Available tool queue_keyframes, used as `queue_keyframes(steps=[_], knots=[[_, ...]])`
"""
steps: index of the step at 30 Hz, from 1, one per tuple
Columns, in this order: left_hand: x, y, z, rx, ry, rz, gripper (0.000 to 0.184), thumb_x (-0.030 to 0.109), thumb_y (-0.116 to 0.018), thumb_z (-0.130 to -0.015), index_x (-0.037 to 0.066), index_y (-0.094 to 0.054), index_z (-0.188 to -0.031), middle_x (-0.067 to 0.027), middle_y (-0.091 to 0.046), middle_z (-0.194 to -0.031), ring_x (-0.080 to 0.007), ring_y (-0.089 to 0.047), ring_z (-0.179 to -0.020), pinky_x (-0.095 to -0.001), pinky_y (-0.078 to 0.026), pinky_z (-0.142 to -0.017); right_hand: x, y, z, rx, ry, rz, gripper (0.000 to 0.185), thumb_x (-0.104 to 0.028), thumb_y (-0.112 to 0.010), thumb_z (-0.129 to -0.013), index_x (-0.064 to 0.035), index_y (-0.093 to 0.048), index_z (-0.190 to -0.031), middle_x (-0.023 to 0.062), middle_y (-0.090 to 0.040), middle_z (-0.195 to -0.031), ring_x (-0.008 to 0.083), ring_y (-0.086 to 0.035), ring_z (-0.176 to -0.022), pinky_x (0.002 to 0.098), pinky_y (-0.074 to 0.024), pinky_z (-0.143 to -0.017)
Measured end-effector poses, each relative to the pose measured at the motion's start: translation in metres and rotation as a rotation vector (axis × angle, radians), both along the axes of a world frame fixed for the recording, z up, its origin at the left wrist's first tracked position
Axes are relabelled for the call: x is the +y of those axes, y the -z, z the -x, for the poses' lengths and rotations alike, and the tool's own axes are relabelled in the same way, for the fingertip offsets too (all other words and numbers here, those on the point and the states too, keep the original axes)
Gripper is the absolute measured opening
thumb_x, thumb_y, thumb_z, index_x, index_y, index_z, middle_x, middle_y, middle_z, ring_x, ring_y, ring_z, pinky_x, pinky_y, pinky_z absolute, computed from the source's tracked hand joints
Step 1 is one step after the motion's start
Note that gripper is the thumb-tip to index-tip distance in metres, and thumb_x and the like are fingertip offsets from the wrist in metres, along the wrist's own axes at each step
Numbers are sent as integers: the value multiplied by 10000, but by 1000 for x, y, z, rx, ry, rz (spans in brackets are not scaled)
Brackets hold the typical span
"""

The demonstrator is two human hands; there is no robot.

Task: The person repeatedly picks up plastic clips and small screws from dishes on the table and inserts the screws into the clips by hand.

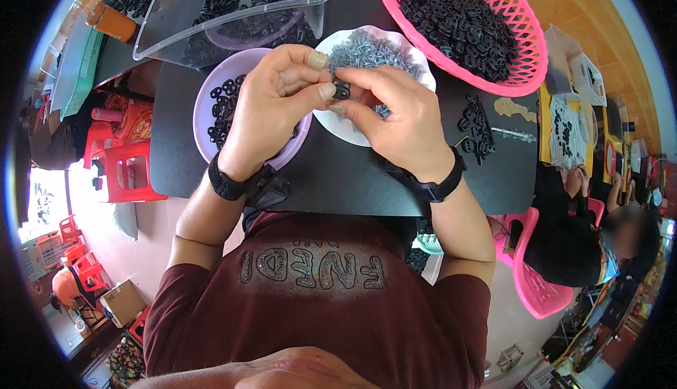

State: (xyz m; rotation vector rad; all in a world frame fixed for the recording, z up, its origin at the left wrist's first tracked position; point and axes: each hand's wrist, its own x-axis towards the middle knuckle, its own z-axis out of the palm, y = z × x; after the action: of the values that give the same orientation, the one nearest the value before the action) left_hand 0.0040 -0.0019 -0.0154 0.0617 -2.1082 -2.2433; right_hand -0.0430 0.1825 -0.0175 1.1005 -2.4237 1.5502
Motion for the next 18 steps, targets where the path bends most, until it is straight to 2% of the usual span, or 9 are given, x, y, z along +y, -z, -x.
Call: queue_keyframes(steps=[5, 9, 11, 13, 15, 18], knots=[[0, 2, 1, 0, 13, -7, 278, -16, -668, -853, -18, -559, -1109, -85, -708, -922, -126, -671, -880, -271, -537, -795, -2, 3, -3, 96, 47, -8, 367, 41, -765, -740, -36, -697, -1093, 78, -663, -813, 129, -643, -710, 263, -546, -661], [1, 2, 0, 26, -1, 65, 275, -14, -668, -848, -23, -565, -1103, -100, -716, -914, -137, -679, -871, -275, -542, -789, -3, 5, -2, 141, 26, -28, 340, 47, -751, -749, -26, -695, -1076, 86, -672, -827, 139, -653, -713, 269, -549, -652], [1, 0, 0, 19, 19, 92, 298, -25, -661, -864, -33, -537, -1135, -103, -704, -936, -130, -671, -889, -259, -537, -793, -6, 5, -3, 181, 39, 15, 268, -6, -762, -745, -32, -684, -1000, 86, -655, -772, 202, -628, -636, 293, -508, -579], [1, 0, 0, 15, 38, 120, 321, -37, -654, -880, -44, -509, -1167, -105, -693, -958, -124, -662, -907, -243, -532, -797, -7, 5, -2, 201, 35, 6, 263, -2, -757, -746, -30, -683, -997, 91, -658, -777, 209, -630, -639, 301, -509, -580], [2, 1, 0, 4, -13, 88, 272, -10, -668, -845, -28, -573, -1100, -119, -718, -904, -143, -684, -864, -275, -544, -781, -7, 7, -1, 220, 31, -3, 258, 1, -752, -746, -28, -683, -993, 96, -661, -783, 216, -633, -643, 308, -511, -580], [1, 6, 1, -4, 14, 52, 255, -14, -661, -856, -33, -575, -1095, -114, -716, -908, -143, -684, -856, -270, -545, -760, -7, 13, 0, 317, 9, 31, 251, -6, -752, -746, -31, -682, -986, 107, -668, -799, 235, -640, -657, 326, -518, -588]])
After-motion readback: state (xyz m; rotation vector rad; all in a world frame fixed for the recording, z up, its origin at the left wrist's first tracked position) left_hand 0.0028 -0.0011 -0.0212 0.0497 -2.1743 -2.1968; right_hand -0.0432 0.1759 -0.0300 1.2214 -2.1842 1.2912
